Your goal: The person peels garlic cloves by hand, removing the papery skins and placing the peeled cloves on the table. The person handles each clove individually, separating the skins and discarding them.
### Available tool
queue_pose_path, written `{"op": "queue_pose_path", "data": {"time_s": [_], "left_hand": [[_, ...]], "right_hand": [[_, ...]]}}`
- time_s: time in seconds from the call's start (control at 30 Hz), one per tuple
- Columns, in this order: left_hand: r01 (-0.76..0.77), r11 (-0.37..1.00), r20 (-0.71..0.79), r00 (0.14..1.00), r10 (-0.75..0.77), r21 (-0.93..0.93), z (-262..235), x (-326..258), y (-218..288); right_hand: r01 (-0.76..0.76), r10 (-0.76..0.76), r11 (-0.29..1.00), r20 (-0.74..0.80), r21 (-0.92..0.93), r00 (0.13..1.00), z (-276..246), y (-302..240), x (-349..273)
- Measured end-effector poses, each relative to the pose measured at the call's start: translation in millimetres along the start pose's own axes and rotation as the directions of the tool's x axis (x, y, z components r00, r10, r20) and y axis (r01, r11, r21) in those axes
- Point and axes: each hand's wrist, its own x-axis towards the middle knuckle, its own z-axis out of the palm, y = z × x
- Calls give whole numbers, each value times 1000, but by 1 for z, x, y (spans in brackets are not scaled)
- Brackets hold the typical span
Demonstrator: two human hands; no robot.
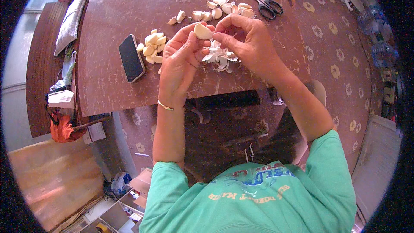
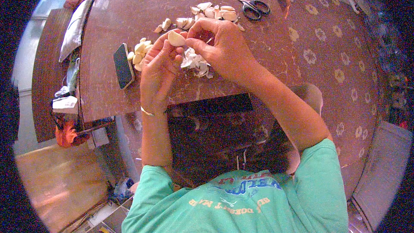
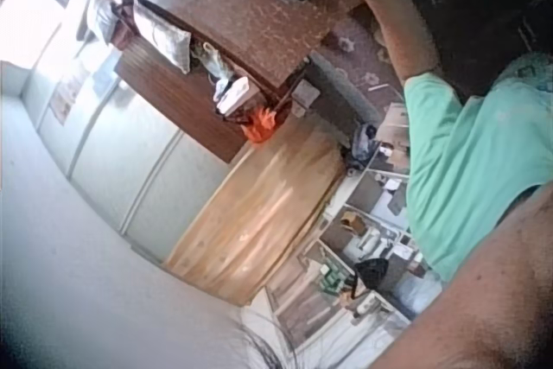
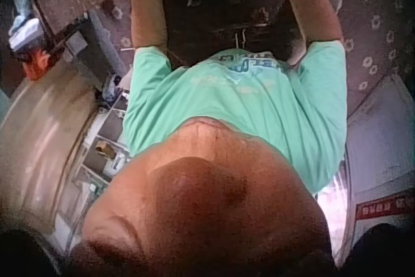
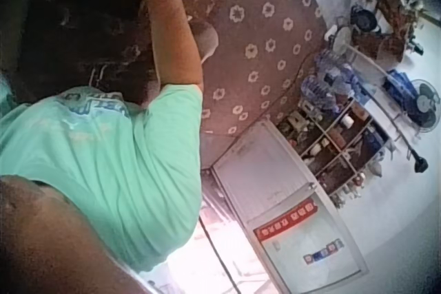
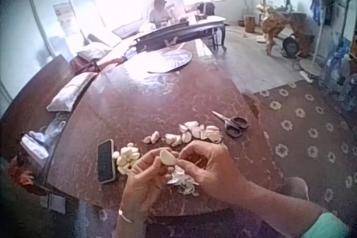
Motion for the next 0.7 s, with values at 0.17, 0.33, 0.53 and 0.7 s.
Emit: {"op": "queue_pose_path", "data": {"time_s": [0.17, 0.33, 0.53, 0.7], "left_hand": [[-33, 999, 19, 999, 33, 39, -6, -2, -3], [61, 993, 29, 998, -58, -104, -11, 1, -7], [-141, 982, -142, 977, 159, 129, 11, -4, -13], [-296, 860, -191, 896, 401, 416, 1, 5, -18]], "right_hand": [[11, -13, 998, 34, 63, 999, 2, -7, -2], [34, -36, 999, 61, 35, 997, 1, -9, -1], [174, -174, 978, 12, -117, 985, 5, -7, -2], [329, -317, 937, 115, -115, 941, 18, -16, -16]]}}
